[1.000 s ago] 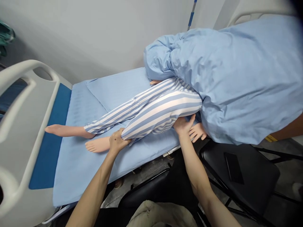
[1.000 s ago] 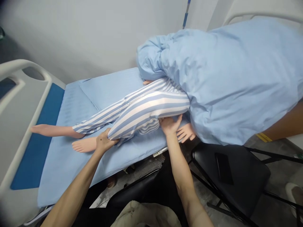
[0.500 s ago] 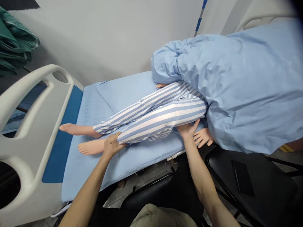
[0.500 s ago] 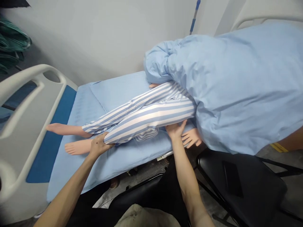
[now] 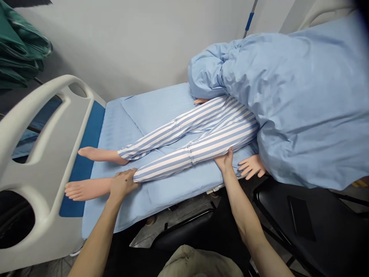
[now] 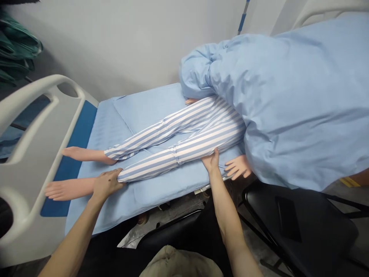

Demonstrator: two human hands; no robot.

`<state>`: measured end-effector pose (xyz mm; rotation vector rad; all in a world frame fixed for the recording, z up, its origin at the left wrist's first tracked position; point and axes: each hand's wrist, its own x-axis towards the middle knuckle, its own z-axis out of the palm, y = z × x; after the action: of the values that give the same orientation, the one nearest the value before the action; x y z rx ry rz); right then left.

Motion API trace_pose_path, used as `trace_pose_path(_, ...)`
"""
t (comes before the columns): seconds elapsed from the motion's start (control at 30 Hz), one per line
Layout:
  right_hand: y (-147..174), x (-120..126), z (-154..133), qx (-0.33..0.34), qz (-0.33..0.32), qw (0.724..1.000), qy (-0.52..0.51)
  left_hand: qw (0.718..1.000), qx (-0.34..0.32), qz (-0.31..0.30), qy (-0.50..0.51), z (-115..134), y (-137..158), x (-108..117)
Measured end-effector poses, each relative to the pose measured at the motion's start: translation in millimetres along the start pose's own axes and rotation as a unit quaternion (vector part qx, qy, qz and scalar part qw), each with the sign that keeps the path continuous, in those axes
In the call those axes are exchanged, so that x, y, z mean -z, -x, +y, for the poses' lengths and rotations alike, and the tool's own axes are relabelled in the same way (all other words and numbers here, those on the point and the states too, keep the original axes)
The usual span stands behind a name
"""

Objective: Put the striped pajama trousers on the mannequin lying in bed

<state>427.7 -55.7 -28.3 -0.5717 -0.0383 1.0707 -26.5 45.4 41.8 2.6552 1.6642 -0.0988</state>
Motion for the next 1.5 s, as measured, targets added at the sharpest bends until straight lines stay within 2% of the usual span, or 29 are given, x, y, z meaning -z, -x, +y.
trace_pose_path(0.37,3,-3,-2,0.001,0.010,1.000,0.004,1.000,0.000,-0.007,0.009,3,-1,1)
trace_pose_path(0.73,0,3,-2,-0.003,0.008,0.999,-0.031,1.000,-0.007,0.029,-0.008,4,3,-5)
trace_pose_path(0.97,8,0,-17,0.005,-0.020,0.999,-0.035,0.999,0.017,0.028,0.019,10,5,4)
trace_pose_path(1.23,21,-26,-48,0.001,-0.036,0.997,-0.071,0.994,0.047,0.026,0.093,42,-8,16)
trace_pose_path(1.5,26,-60,-71,0.019,-0.065,0.994,-0.089,0.972,0.060,0.054,0.219,103,-40,17)
